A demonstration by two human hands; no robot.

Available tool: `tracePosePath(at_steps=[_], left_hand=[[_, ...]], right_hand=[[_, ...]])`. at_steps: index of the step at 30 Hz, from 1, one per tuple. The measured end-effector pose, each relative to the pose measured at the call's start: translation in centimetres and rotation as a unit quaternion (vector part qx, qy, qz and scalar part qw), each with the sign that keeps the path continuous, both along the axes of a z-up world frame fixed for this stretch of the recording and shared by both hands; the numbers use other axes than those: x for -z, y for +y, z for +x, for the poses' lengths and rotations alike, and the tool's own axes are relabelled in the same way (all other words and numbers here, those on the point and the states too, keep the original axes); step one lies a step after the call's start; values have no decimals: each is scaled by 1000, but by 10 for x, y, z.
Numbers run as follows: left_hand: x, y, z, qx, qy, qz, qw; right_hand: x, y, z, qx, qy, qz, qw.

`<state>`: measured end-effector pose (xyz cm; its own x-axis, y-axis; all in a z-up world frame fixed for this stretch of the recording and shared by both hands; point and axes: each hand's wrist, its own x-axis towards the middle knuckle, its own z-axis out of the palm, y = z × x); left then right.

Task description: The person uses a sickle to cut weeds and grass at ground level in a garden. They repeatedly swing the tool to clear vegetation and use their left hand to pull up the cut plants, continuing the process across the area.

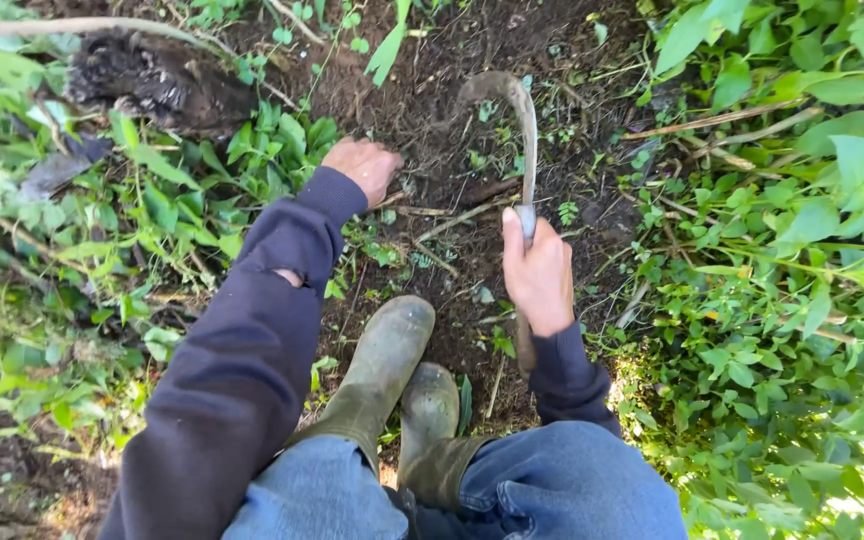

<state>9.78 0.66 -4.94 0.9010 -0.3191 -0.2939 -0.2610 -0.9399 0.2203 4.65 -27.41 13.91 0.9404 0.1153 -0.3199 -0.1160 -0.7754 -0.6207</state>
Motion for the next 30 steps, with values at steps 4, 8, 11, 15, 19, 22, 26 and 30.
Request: tracePosePath(at_steps=[4,8,11,15,19,22,26,30], left_hand=[[-42,5,-3,-28,23,14,999],[-80,10,-21,-31,55,22,998],[-142,-5,-36,-41,160,-2,986],[-117,-18,-52,-7,180,141,974],[-43,-3,-64,-2,-51,91,995],[-53,16,-59,46,-172,68,982],[-76,41,-71,110,-277,53,953],[-65,28,-97,41,-110,103,988]], right_hand=[[20,-3,-19,-26,31,30,999],[4,-6,-18,-38,20,60,997],[29,-8,-24,-71,15,51,996],[32,-7,-30,-101,53,63,992],[29,4,-24,-72,44,80,993],[32,7,-30,-89,91,86,988],[30,18,-36,-110,117,32,987],[24,20,-30,-72,69,74,992]])
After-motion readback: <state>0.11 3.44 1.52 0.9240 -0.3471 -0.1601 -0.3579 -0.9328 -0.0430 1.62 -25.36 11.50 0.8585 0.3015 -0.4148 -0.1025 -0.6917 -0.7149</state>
